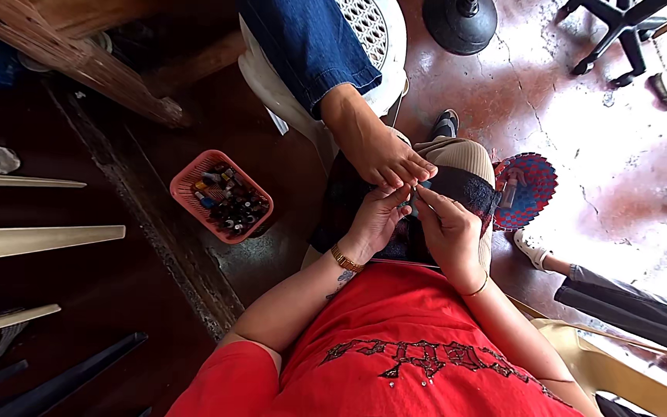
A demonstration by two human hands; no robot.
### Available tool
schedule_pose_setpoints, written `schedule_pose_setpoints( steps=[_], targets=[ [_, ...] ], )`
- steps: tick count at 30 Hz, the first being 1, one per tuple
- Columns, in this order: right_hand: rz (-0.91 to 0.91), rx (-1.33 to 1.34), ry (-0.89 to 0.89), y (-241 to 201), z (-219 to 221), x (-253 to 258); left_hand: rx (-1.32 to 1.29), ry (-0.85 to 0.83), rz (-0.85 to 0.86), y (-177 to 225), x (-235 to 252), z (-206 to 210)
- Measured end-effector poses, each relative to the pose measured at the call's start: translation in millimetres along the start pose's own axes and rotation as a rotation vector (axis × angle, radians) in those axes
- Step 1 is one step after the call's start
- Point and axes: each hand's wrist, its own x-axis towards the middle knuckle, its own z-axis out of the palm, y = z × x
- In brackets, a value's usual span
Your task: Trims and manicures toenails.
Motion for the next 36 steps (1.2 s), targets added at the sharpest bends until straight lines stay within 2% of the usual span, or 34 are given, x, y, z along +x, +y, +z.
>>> schedule_pose_setpoints(
  steps=[4,14,16,20,26,29,34,36],
  targets=[
    [-0.041,-0.043,-0.013,-0.1,-1.3,1.1,0.015,0.017,-0.002,0.2,-1.1,1.7],
    [0.139,0.157,-0.091,0.2,-7.0,6.3,0.014,-0.024,-0.005,2.3,-2.3,-0.5],
    [0.093,0.130,-0.096,-0.6,-7.6,8.2,0.012,-0.023,-0.003,1.2,-2.2,-0.1],
    [-0.110,-0.026,-0.107,0.4,-10.3,7.5,-0.002,-0.016,-0.004,0.2,-1.7,-0.3],
    [0.098,0.266,-0.130,6.9,-7.6,5.1,0.016,-0.018,0.003,1.2,-3.6,0.2],
    [0.083,0.244,-0.124,6.9,-6.7,5.7,0.012,-0.021,0.000,1.6,-3.9,0.1],
    [-0.034,0.063,-0.097,3.1,-8.1,9.4,0.015,-0.023,-0.001,0.3,-3.2,-0.9],
    [-0.001,0.119,-0.110,4.6,-8.7,9.3,0.019,-0.023,0.002,0.6,-3.3,-0.6]
  ],
)
